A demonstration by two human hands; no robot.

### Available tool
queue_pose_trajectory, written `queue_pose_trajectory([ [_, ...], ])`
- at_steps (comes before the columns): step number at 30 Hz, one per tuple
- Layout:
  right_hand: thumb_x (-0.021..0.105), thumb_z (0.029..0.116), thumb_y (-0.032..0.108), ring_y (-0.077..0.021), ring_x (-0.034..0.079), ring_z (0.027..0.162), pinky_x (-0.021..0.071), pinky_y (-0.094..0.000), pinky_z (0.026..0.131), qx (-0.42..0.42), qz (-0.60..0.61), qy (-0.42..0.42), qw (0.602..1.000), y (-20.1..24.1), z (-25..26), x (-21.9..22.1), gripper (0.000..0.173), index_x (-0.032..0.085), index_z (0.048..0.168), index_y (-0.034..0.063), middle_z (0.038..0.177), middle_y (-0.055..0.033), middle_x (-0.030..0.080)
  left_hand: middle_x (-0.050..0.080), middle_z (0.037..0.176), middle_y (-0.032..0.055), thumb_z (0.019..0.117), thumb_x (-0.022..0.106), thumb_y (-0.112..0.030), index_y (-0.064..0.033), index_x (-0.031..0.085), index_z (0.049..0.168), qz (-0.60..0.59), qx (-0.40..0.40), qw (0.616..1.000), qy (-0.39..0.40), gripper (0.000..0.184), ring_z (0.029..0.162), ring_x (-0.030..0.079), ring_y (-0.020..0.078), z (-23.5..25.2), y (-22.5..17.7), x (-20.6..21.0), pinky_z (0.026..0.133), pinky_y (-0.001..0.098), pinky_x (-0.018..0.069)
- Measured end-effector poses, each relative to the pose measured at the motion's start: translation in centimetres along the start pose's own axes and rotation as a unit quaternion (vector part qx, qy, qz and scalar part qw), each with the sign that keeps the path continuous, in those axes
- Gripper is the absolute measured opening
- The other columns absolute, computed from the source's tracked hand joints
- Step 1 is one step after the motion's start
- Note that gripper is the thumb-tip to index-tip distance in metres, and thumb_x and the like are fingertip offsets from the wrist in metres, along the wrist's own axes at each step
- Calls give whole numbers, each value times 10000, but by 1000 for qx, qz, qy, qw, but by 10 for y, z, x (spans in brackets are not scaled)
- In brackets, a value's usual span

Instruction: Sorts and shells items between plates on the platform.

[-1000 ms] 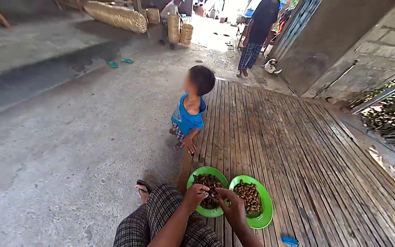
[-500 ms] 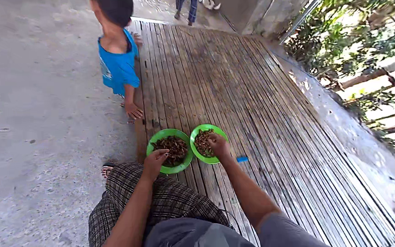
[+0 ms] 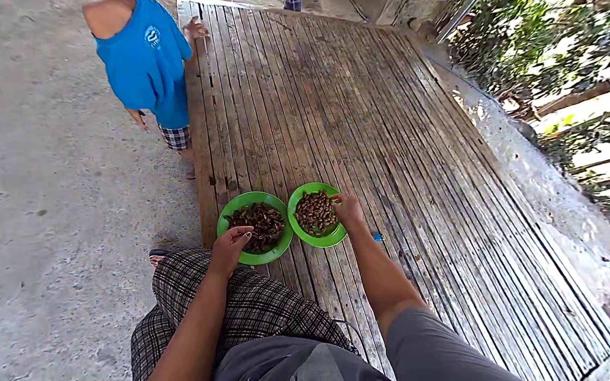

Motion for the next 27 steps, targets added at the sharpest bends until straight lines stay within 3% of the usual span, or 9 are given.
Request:
queue_pose_trajectory([
  [6,570,1012,172,-340,637,1227,514,-613,991,49,-17,-10,999,-5,14,2,314,700,1298,188,1320,-113,676,723,1197,27,1018,637,-184,-117,736,1163,10,-4,1000,1,187,1087,680,133,3,-2,1,954,334,553],
  [11,640,995,318,-358,662,1171,530,-630,940,49,-41,-2,998,1,23,7,281,737,1215,173,1240,-131,707,723,1196,29,1017,640,-185,-115,735,1163,11,-5,1000,-2,188,1085,681,131,2,0,1,950,326,555],
  [15,682,963,425,-392,657,1170,537,-633,922,62,-72,-2,995,12,28,11,383,745,1162,105,1228,-185,697,725,1192,30,1017,640,-176,-111,734,1159,13,-8,1000,-4,182,1084,683,129,2,0,1,955,325,554],
  [21,691,937,348,-408,679,1106,545,-642,881,84,-63,-5,994,20,27,12,324,754,1080,64,1167,-207,711,727,1188,40,1015,641,-175,-95,730,1167,9,-3,1000,1,194,1080,684,137,2,-1,0,958,339,553],
  [27,682,940,405,-381,674,1144,541,-634,897,91,-101,13,991,21,27,13,363,756,1111,93,1211,-183,706,727,1181,37,1015,642,-169,-103,733,1159,5,-4,1000,4,182,1069,685,133,3,-2,0,945,325,554],
])
Point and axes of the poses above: each hand's wrist, its own z-axis towards the middle knuckle, its own x-axis out of the palm, y = z × x, the point moved 2 cm from there along z, towards the middle knuckle
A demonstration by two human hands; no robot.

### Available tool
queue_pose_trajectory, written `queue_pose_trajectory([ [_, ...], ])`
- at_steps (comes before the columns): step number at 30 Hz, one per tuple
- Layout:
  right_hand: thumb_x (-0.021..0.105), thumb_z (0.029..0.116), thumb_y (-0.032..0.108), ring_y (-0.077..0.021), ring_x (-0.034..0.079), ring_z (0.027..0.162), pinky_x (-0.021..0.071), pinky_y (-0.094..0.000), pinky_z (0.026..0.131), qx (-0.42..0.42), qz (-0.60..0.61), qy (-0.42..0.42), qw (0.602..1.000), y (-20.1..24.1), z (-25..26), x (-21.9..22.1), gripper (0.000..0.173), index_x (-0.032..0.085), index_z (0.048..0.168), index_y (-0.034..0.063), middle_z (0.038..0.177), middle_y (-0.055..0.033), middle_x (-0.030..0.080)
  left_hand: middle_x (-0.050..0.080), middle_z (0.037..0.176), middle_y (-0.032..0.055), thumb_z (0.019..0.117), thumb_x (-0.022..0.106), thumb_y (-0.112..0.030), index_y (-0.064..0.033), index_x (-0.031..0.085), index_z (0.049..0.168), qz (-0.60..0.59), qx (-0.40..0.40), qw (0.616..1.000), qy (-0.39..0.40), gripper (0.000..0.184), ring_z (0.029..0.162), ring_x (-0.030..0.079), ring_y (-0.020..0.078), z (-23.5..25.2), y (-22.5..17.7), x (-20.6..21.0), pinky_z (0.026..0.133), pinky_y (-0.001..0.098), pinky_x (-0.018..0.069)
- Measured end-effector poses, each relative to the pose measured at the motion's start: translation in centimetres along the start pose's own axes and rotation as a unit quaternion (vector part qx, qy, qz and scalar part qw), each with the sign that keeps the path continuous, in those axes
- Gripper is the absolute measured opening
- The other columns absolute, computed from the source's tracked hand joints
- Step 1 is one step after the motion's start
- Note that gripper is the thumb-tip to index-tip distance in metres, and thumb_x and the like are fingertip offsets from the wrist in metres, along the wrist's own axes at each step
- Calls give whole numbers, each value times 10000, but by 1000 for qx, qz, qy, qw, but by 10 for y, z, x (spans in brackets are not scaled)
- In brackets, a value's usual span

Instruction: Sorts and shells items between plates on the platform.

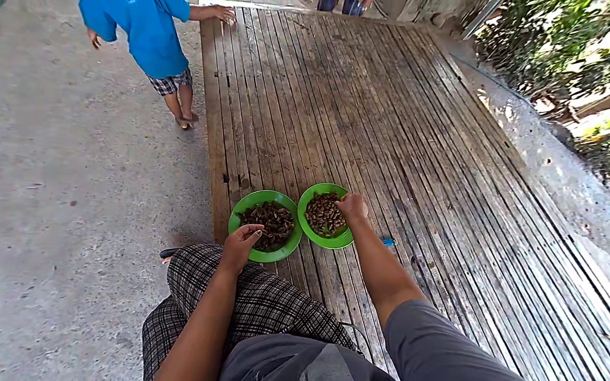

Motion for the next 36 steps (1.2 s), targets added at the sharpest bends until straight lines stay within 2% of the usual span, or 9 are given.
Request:
queue_pose_trajectory([
  [4,672,948,389,-365,657,1179,527,-620,938,-3,29,17,999,1,-8,-10,344,756,1130,109,1240,-168,697,733,1164,36,1014,643,-171,-100,736,1154,-1,5,1000,-5,183,1054,689,125,0,0,1,937,318,557],
  [8,732,941,362,-315,684,1072,516,-568,966,-60,231,45,970,-5,-22,-25,344,759,1129,76,1120,-160,733,730,1173,40,1018,635,-174,-96,730,1165,-10,3,1000,-2,192,1054,687,128,-1,-1,-1,940,323,552],
  [12,699,984,304,-131,623,767,524,-315,686,-78,416,100,900,-3,-35,-19,292,724,1113,44,941,-67,696,726,1184,49,1018,634,-171,-90,723,1170,-25,-6,1000,6,194,1068,687,134,-1,0,-1,950,337,552],
  [16,716,927,379,-298,680,1134,502,-563,1019,-101,166,92,977,7,-50,0,366,762,1144,88,1153,-138,739,730,1155,43,1012,643,-181,-97,726,1166,-5,3,1000,11,194,1042,688,119,-1,2,-1,926,322,556],
  [19,729,947,331,-233,685,1065,518,-479,976,-120,255,105,954,19,-55,4,323,758,1137,72,1118,-120,739,720,1188,50,1016,633,-175,-90,714,1183,-5,4,1000,12,204,1073,681,120,-4,-2,-2,956,332,548],
  [24,680,993,260,-109,664,863,537,-297,730,-166,367,236,884,48,-83,11,260,720,1174,79,1041,-42,731,716,1213,50,1006,657,-201,-87,706,1218,-14,30,999,21,246,1097,685,124,-4,-1,-1,974,331,560],
  [29,688,977,183,-62,649,845,526,-253,720,-302,377,289,827,89,-118,25,207,715,1130,46,998,-13,733,672,1326,81,986,679,-179,-72,616,1381,-22,78,995,61,414,1182,667,149,-7,-5,1,1030,341,551],
  [33,705,963,147,-95,684,927,569,-289,839,-350,381,306,799,116,-135,32,195,710,1112,22,1019,-39,737,721,1204,88,948,696,-63,-42,694,1259,-52,86,994,35,312,1074,703,136,-10,-8,-2,983,316,570],
  [36,695,973,160,-75,678,884,558,-264,811,-362,381,285,801,126,-135,30,178,717,1093,31,979,-24,739,743,1138,85,934,716,-47,-38,720,1205,-88,103,991,-1,271,1033,716,140,-7,-9,-5,958,316,584],
])
Point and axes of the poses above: each hand's wrist, its own z-axis towards the middle knuckle, its own x-axis out of the palm, y = z × x, the point moved 2 cm from there along z, towards the middle knuckle
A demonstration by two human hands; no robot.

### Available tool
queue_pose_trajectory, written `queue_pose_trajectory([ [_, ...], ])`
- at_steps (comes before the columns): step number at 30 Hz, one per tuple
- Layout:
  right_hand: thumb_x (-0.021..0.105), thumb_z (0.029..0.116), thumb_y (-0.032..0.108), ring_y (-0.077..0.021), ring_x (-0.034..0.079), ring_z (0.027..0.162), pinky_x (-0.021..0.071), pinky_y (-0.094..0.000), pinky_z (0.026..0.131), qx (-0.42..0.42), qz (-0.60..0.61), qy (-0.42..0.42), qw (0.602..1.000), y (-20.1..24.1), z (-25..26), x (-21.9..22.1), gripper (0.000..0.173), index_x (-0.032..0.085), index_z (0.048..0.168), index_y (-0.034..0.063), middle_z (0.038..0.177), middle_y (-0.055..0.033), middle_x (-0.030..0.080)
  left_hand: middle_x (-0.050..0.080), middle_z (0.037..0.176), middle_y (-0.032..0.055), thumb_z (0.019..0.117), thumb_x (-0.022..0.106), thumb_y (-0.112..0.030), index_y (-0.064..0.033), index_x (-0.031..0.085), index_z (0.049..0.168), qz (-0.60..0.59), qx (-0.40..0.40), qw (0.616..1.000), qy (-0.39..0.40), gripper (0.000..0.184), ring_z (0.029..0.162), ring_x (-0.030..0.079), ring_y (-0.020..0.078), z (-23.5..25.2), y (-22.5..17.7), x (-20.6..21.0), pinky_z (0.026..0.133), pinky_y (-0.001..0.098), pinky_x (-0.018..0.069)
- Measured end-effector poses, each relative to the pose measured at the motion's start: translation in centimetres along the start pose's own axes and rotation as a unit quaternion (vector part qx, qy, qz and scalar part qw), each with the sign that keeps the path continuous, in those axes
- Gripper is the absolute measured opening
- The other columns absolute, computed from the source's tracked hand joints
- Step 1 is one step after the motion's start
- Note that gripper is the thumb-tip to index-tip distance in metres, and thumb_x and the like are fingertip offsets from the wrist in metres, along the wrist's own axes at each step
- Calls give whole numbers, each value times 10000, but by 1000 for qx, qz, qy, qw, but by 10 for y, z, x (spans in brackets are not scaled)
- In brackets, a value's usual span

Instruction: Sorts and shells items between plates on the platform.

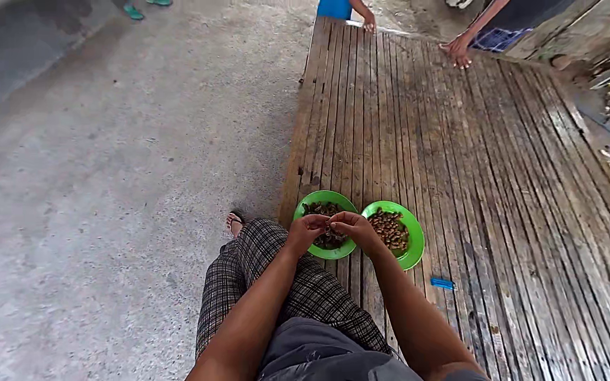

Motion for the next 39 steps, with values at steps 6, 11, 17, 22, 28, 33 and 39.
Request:
queue_pose_trajectory([
  [6,690,975,171,-98,685,890,573,-298,839,-7,-6,-8,1000,0,2,-7,206,710,1109,17,992,-46,735,749,1157,69,947,695,-32,-46,743,1180,-9,30,999,-25,239,1063,715,141,4,1,0,985,324,578],
  [11,699,963,158,-129,692,891,582,-334,845,2,-7,-21,1000,-2,0,-11,208,713,1100,2,992,-75,734,751,1155,24,953,682,-45,-90,764,1152,37,27,998,-36,219,1057,711,112,6,-5,2,985,325,578],
  [17,716,961,203,-158,710,925,582,-378,884,43,-42,-42,997,-14,-5,-14,228,724,1108,30,1005,-86,748,756,1141,-11,965,700,-132,-146,765,1155,97,-15,992,-74,201,1050,709,81,6,2,2,995,330,566],
  [22,695,975,192,-176,712,990,584,-386,916,12,-14,-87,996,-18,-9,-14,269,719,1175,13,1097,-108,747,710,1249,44,916,751,-136,-149,713,1285,125,-2,991,-55,371,1093,696,149,8,10,6,1011,378,560],
  [28,724,953,156,-149,712,973,590,-353,893,-25,4,-134,991,-22,-12,12,215,743,1117,17,1058,-92,756,745,1194,-11,936,757,-190,-118,755,1193,76,34,994,-63,266,1082,706,74,-9,1,3,1012,312,573],
  [33,696,970,135,-131,706,906,591,-319,827,-21,-10,-135,991,-18,-11,32,207,725,1118,-7,1015,-98,747,752,1168,2,970,696,-161,-135,783,1142,108,49,990,-76,194,1096,696,75,-14,-7,-2,1026,302,547],
  [39,678,993,233,-143,720,991,585,-377,925,11,-151,-142,978,-25,-7,22,228,757,1139,77,1077,-66,761,713,1235,64,991,670,-140,-121,749,1203,107,20,982,-153,227,1133,682,174,-14,-6,-7,1036,415,539],
])
Point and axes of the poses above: each hand's wrist, its own z-axis towards the middle knuckle, its own x-axis out of the palm, y = z × x, the point moved 2 cm from there along z, towards the middle knuckle
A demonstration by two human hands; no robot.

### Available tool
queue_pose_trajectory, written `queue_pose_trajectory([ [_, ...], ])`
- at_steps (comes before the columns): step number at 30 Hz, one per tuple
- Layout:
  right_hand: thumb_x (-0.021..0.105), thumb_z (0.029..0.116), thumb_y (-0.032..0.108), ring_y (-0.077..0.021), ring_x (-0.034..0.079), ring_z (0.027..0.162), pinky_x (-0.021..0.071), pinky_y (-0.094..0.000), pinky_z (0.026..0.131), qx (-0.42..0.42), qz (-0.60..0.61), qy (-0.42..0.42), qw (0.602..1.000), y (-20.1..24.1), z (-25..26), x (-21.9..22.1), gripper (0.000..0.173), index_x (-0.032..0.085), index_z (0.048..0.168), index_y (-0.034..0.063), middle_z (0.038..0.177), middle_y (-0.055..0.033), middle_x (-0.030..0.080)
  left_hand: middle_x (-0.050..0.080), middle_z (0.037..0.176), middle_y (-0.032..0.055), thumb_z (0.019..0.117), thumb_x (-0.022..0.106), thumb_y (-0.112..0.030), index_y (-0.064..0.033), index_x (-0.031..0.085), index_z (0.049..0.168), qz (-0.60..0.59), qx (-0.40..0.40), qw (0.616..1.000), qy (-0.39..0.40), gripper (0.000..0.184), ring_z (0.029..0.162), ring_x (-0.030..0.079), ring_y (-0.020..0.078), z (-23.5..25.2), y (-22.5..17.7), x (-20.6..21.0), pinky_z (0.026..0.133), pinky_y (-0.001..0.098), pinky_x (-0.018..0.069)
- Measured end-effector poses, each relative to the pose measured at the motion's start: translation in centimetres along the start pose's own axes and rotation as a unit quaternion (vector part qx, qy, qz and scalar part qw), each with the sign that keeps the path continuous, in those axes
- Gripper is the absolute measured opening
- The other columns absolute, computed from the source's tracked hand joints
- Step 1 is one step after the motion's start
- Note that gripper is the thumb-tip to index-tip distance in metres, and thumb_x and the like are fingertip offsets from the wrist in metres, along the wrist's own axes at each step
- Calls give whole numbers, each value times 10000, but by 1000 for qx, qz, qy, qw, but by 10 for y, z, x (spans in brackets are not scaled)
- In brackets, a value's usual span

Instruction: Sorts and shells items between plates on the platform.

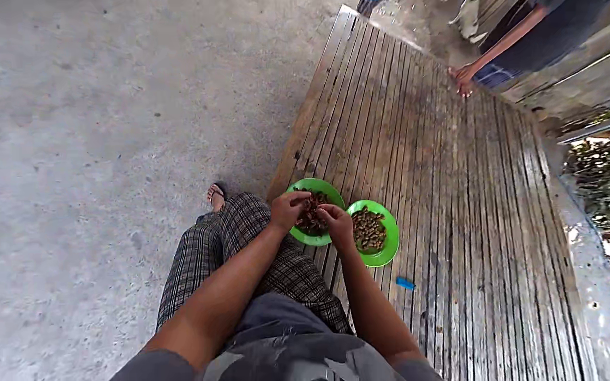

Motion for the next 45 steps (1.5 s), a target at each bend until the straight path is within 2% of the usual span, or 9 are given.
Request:
queue_pose_trajectory([
  [6,638,976,169,-245,681,1117,548,-414,1007,-97,-243,111,959,-9,-2,23,248,759,1191,140,1175,-116,719,665,1297,83,1006,664,-179,-124,706,1239,-27,-37,996,-75,244,1093,679,205,10,10,-3,965,429,562],
  [15,679,944,194,-336,650,1132,530,-504,979,-102,-332,119,930,-10,10,55,244,758,1172,162,1167,-143,703,648,1316,67,975,691,-100,-142,714,1219,-56,-48,995,-64,249,1053,684,187,12,10,-2,928,401,574],
  [18,699,934,246,-293,646,1131,519,-471,1007,-72,-250,108,959,-11,15,45,240,763,1144,149,1152,-132,700,653,1315,56,976,687,-95,-138,718,1214,-71,-49,994,-65,244,1098,667,177,15,11,-3,956,393,559],
  [21,736,947,245,-163,701,1020,574,-371,924,38,-3,81,996,-8,15,29,266,736,1156,78,1098,-82,741,700,1259,34,1006,663,-159,-116,718,1215,-91,-55,993,-54,220,1095,678,144,16,12,-3,973,375,552],
  [25,647,1019,182,-156,693,874,578,-311,756,152,280,52,947,0,11,10,280,682,1242,17,1066,-103,730,740,1126,54,1008,668,-196,-97,725,1208,-130,-61,990,4,230,1004,717,160,16,11,0,940,380,587],
  [30,532,1064,172,-149,692,859,576,-287,743,200,451,38,869,7,3,6,274,608,1281,24,1058,-98,719,716,1234,52,944,706,-67,-82,724,1226,-129,-22,986,104,283,1083,702,144,11,6,5,979,336,579],
  [37,567,1041,193,-122,679,748,568,-252,647,270,534,8,801,17,-8,17,183,642,1141,59,971,-71,716,719,1201,70,914,745,-63,-88,769,1132,-121,4,989,85,221,1046,712,147,7,5,3,958,315,592],
  [41,600,1031,228,-121,681,779,561,-252,650,281,485,27,828,17,-13,20,200,648,1148,73,994,-61,717,727,1171,75,914,752,-76,-65,770,1108,-129,6,989,75,194,1035,713,140,7,5,2,961,305,588],
  [45,617,1032,285,-146,680,882,545,-299,727,217,354,26,909,17,-13,20,299,652,1240,73,1075,-67,717,755,1094,62,923,752,-85,-37,749,1107,-141,7,987,71,190,1010,723,122,8,7,4,955,298,589],
])
Point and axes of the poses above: each hand's wrist, its own z-axis towards the middle knuckle, its own x-axis out of the palm, y = z × x, the point moved 2 cm from there along z, towards the middle knuckle
